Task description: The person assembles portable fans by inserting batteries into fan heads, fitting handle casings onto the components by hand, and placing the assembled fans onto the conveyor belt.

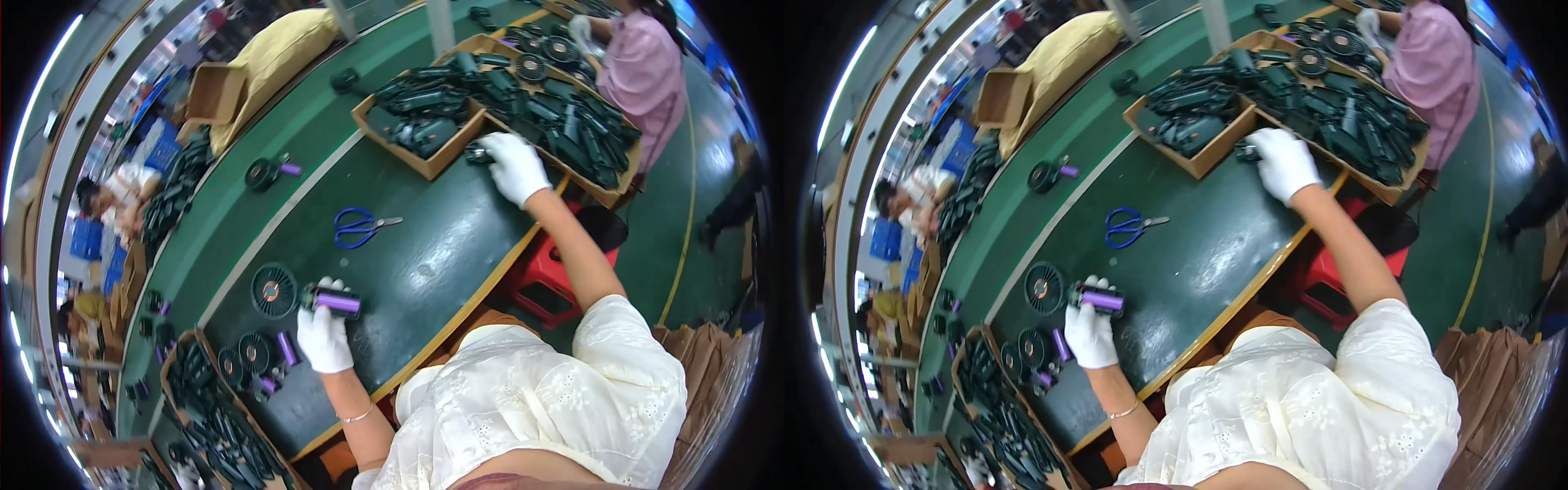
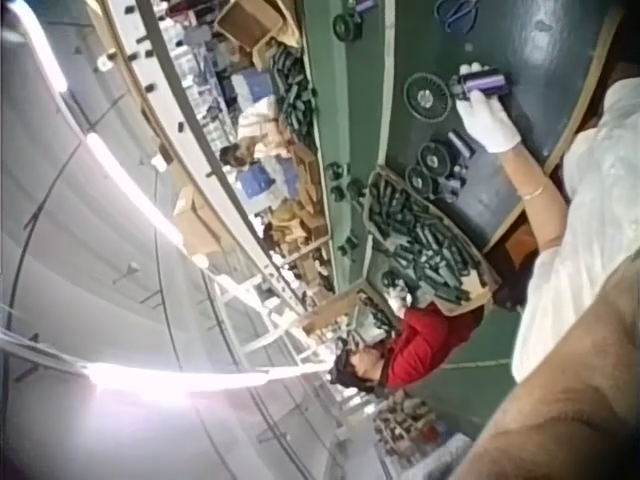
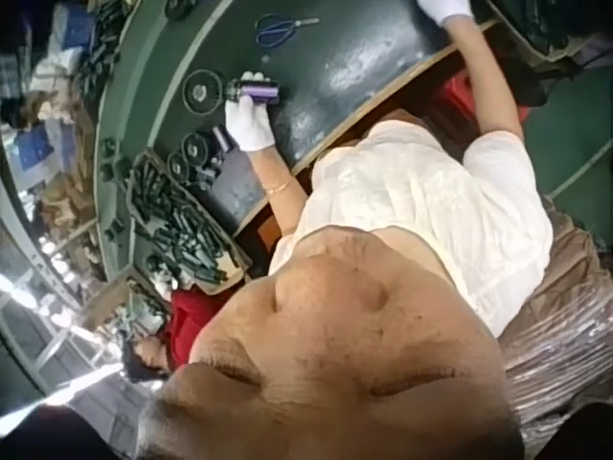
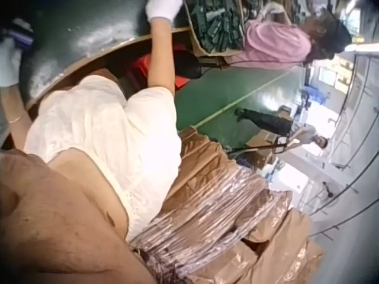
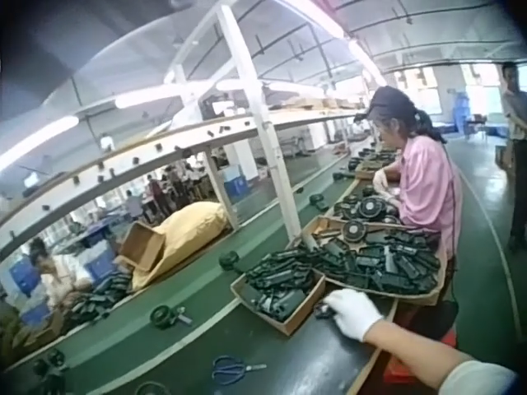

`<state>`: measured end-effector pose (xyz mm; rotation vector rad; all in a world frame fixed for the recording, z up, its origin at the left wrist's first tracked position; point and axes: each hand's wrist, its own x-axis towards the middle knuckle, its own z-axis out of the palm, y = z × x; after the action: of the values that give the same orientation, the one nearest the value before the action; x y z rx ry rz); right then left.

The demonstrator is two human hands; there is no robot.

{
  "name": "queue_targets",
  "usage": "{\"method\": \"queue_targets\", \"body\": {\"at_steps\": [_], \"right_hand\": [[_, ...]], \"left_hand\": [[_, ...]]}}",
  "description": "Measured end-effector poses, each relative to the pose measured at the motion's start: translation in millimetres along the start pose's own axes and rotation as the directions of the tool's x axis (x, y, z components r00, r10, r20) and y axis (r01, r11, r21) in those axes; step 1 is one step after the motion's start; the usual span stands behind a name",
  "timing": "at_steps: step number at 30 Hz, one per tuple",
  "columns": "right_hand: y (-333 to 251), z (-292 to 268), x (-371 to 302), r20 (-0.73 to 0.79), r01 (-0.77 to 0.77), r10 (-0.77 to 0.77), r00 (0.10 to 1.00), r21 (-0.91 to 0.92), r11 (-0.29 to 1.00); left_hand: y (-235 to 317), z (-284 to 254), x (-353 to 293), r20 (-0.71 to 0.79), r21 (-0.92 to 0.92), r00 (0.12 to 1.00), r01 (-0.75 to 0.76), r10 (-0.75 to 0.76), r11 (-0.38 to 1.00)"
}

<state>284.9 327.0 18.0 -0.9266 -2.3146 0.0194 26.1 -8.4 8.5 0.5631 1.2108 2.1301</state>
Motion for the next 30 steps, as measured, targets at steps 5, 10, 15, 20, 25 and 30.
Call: {"method": "queue_targets", "body": {"at_steps": [5,10,15,20,25,30], "right_hand": [[31,7,-5,0.174,-0.151,0.153,0.973,-0.024,0.988],[-78,-6,-40,0.329,-0.052,-0.177,0.928,0.582,0.812],[-122,4,-38,0.387,0.198,-0.353,0.852,0.386,0.901],[-154,4,-30,0.350,0.320,-0.425,0.835,0.321,0.891],[-225,20,-37,0.122,0.264,-0.444,0.888,0.653,0.709],[-263,43,-45,0.045,0.304,-0.401,0.915,0.577,0.758]], "left_hand": [[-5,6,4,0.026,0.003,0.999,0.037,-0.037,0.999],[-3,1,2,-0.043,0.049,0.999,0.007,-0.004,0.999],[-3,-1,0,-0.071,0.061,0.997,0.003,0.001,0.998],[1,-3,-1,-0.091,0.175,0.996,-0.005,0.021,0.985],[3,1,-5,-0.088,0.424,0.994,-0.022,0.065,0.905],[7,1,-5,-0.091,0.656,0.991,-0.012,0.095,0.755]]}}
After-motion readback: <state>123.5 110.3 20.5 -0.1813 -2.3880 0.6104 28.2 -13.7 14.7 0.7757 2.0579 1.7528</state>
